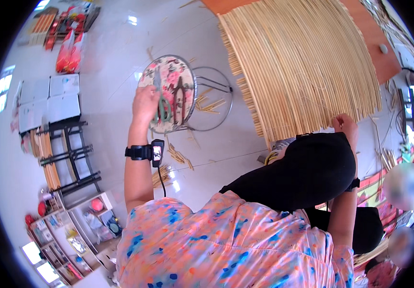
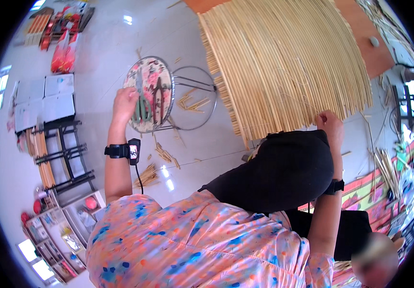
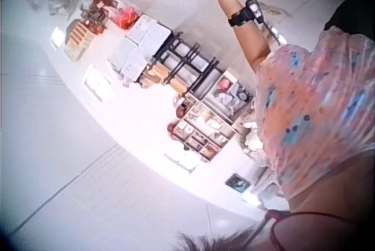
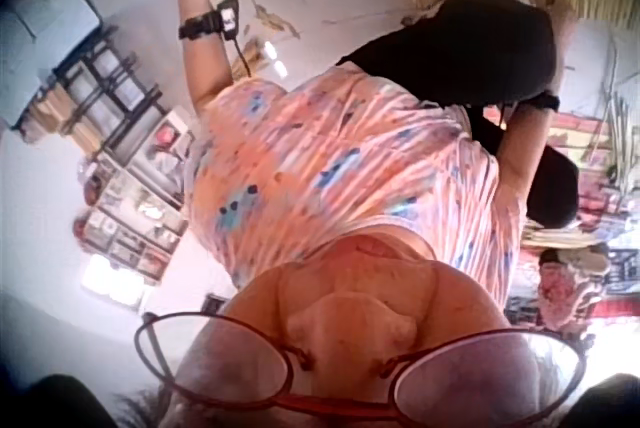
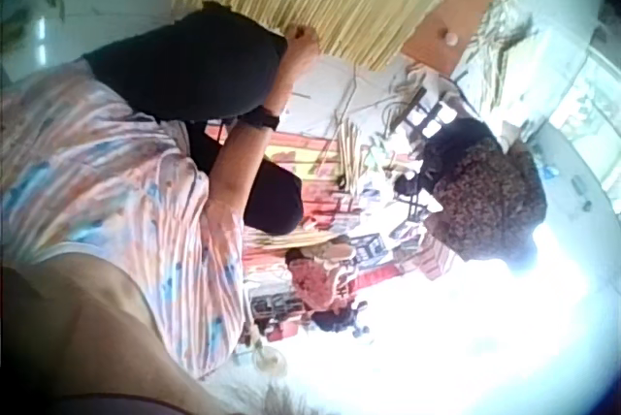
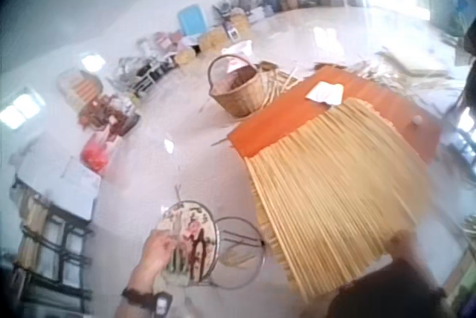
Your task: The person sits on the floor and weaves a bamboo mat by hand, threading a white string through the bamboo slats. They use a pair of scissors to cut the string and continue weaving the mat, occasionally adjusting the bamboo structure.
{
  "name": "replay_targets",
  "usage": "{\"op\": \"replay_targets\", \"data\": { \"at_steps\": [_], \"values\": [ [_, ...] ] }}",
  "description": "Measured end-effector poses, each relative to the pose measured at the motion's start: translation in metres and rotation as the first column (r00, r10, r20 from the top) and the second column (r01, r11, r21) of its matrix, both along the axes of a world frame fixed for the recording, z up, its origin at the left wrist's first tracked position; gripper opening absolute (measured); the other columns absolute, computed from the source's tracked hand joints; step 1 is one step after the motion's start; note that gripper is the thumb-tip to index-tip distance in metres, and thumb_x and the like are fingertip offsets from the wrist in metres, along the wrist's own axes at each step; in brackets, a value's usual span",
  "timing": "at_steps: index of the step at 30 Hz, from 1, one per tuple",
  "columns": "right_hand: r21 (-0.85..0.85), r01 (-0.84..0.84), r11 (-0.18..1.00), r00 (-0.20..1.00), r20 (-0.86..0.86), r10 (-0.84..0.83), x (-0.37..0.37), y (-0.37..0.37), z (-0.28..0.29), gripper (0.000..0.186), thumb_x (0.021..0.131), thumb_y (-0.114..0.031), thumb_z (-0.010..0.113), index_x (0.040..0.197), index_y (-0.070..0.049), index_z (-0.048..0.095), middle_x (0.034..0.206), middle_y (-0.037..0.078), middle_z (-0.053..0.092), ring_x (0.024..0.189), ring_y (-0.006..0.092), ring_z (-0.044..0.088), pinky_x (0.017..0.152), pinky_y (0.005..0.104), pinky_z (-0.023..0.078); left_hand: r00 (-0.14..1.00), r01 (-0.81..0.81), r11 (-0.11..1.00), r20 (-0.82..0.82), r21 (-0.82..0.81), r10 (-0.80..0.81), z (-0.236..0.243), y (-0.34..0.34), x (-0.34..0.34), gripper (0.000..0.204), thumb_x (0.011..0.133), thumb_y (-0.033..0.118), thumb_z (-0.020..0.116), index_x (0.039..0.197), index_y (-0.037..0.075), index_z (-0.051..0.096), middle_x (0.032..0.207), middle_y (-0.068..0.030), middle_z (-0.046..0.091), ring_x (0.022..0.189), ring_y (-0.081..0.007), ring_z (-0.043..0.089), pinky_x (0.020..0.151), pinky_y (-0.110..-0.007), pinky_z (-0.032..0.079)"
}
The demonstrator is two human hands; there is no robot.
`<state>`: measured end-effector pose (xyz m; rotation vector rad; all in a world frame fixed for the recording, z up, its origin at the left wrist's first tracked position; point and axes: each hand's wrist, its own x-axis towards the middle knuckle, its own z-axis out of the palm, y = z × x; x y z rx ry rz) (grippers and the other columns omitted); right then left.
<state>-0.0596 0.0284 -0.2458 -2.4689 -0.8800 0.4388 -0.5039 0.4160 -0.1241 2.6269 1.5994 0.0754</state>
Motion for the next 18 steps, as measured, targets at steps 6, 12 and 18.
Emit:
{"op": "replay_targets", "data": {
  "at_steps": [6,12,18],
  "values": [
    [-0.112,0.03,0.993,1.0,0.005,-0.03,-0.006,0.007,0.017,0.017,0.081,-0.024,0.064,0.087,-0.008,0.066,0.079,0.011,0.067,0.075,0.0289,0.065,0.067,0.0391,0.051,0.993,-0.117,0.985,-0.009,-0.13,0.117,-0.018,-0.044,-0.011,0.026,0.084,0.028,0.066,0.095,0.005,0.063,0.101,-0.0165,0.058,0.088,-0.0354,0.062,0.079,-0.044,0.05],
    [-0.158,0.056,0.986,0.998,0.004,-0.056,-0.005,0.009,0.023,0.02,0.082,-0.026,0.064,0.088,-0.008,0.067,0.079,0.011,0.068,0.076,0.0281,0.066,0.068,0.0396,0.051,0.997,-0.054,0.997,0.065,0.046,0.051,-0.018,-0.06,0.006,0.027,0.084,0.03,0.067,0.095,0.005,0.063,0.097,-0.0146,0.058,0.087,-0.0344,0.062,0.072,-0.046,0.05],
    [-0.117,0.018,0.993,1.0,0.001,-0.018,-0.009,0.004,0.018,0.023,0.083,-0.028,0.065,0.086,-0.005,0.065,0.077,0.014,0.068,0.074,0.0298,0.066,0.067,0.041,0.051,0.973,-0.23,0.969,0.01,0.095,0.23,-0.014,-0.037,-0.023,0.033,0.083,0.034,0.066,0.098,0.004,0.064,0.108,-0.0172,0.059,0.095,-0.0354,0.061,0.078,-0.047,0.049]
  ]
}}
